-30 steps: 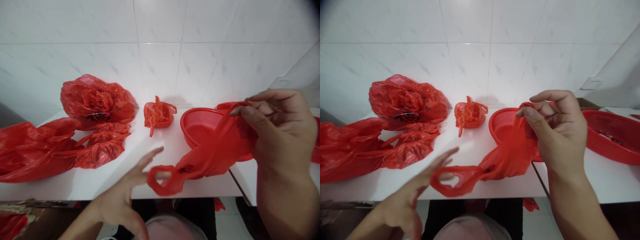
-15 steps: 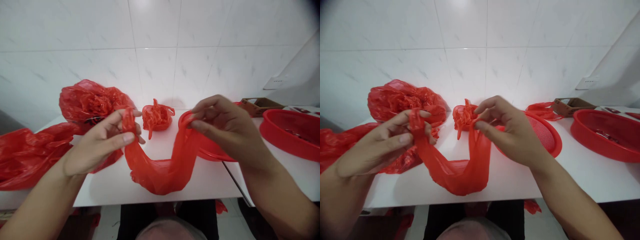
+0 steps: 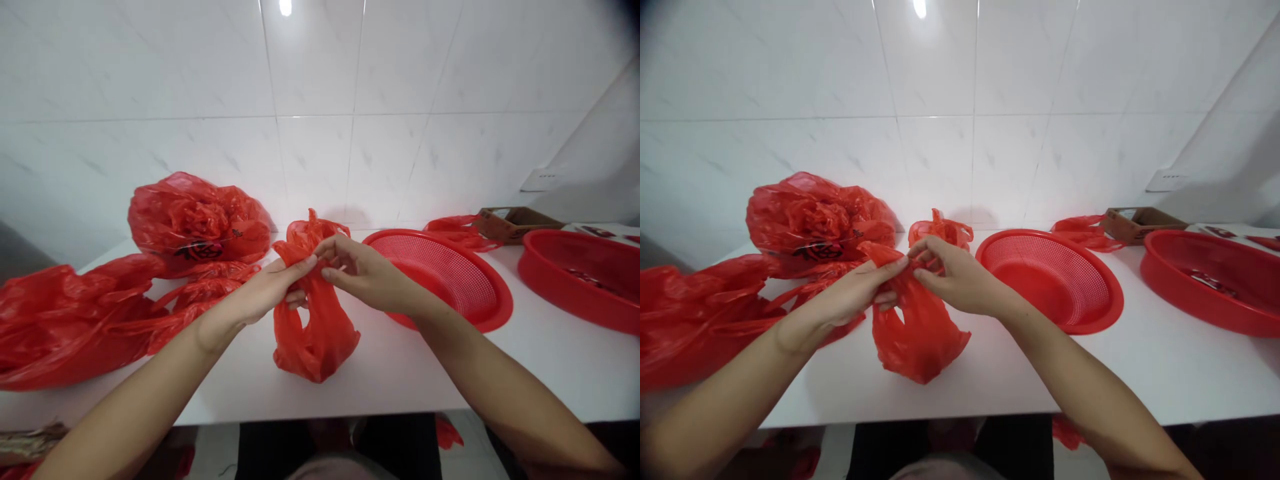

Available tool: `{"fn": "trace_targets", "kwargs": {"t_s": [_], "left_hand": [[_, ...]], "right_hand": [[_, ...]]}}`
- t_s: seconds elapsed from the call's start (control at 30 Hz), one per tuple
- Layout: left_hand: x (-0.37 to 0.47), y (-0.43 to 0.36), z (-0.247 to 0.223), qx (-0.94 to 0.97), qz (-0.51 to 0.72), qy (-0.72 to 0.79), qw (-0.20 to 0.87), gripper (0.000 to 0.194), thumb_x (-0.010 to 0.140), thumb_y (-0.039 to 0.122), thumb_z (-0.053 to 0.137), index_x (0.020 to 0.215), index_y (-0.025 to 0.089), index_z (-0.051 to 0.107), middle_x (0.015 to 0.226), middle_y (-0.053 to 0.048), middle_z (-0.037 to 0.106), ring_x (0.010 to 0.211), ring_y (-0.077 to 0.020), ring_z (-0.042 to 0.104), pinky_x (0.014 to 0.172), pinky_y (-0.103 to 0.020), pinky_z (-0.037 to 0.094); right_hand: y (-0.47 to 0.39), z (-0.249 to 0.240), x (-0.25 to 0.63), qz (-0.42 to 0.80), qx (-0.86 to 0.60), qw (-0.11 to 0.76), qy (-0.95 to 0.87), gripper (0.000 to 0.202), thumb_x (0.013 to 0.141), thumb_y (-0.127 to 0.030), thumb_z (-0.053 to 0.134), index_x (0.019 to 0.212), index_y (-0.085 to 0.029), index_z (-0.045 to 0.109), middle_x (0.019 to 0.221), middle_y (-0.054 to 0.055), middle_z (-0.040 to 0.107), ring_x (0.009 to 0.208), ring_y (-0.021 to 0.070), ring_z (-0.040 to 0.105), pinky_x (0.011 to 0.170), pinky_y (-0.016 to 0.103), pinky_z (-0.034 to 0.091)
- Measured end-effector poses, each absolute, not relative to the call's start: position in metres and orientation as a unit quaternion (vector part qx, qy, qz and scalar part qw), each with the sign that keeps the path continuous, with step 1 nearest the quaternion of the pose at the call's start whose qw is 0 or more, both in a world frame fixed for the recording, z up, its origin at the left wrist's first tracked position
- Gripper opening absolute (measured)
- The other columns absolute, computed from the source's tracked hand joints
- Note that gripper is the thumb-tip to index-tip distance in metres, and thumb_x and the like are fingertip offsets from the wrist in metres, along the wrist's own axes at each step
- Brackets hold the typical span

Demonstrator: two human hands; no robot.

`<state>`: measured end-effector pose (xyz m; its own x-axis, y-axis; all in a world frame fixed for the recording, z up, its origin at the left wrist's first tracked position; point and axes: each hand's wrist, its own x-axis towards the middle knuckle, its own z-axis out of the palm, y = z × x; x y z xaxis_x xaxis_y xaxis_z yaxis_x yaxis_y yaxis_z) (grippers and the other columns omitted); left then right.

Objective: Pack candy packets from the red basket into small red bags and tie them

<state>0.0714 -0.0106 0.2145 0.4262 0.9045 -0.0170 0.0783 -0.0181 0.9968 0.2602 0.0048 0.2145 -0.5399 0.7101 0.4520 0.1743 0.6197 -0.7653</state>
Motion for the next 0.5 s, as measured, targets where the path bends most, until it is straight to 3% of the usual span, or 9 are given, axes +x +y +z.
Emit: {"fn": "trace_targets", "kwargs": {"t_s": [0.23, 0.4, 0.5], "left_hand": [[0.074, -0.014, 0.209, 0.67, 0.366, 0.422, 0.49, 0.052, 0.095, 0.048, 0.04, 0.056, 0.018, 0.058, 0.051, -0.002, 0.056, 0.055, -0.0144, 0.055, 0.062, -0.028, 0.044], [0.067, -0.013, 0.208, 0.615, 0.411, 0.426, 0.52, 0.031, 0.092, 0.043, 0.049, 0.095, 0.02, 0.069, 0.063, 0.0, 0.065, 0.052, -0.0136, 0.055, 0.06, -0.028, 0.045], [0.061, -0.015, 0.211, 0.652, 0.386, 0.412, 0.506, 0.022, 0.088, 0.036, 0.057, 0.087, 0.02, 0.072, 0.077, -0.004, 0.069, 0.068, -0.0164, 0.061, 0.069, -0.029, 0.048]], "right_hand": [[0.007, 0.198, 0.258, 0.345, -0.322, 0.43, -0.769, 0.011, 0.087, -0.031, 0.06, 0.089, -0.02, 0.058, 0.087, 0.0, 0.063, 0.074, 0.0116, 0.058, 0.067, 0.029, 0.05], [-0.022, 0.196, 0.254, 0.23, -0.272, 0.472, -0.806, 0.004, 0.087, -0.018, 0.056, 0.084, -0.02, 0.058, 0.081, 0.001, 0.062, 0.074, 0.0132, 0.057, 0.067, 0.03, 0.05], [-0.04, 0.195, 0.251, 0.169, -0.191, 0.436, -0.863, 0.008, 0.088, -0.017, 0.054, 0.084, -0.022, 0.059, 0.087, 0.003, 0.063, 0.083, 0.0164, 0.057, 0.078, 0.036, 0.05]]}}
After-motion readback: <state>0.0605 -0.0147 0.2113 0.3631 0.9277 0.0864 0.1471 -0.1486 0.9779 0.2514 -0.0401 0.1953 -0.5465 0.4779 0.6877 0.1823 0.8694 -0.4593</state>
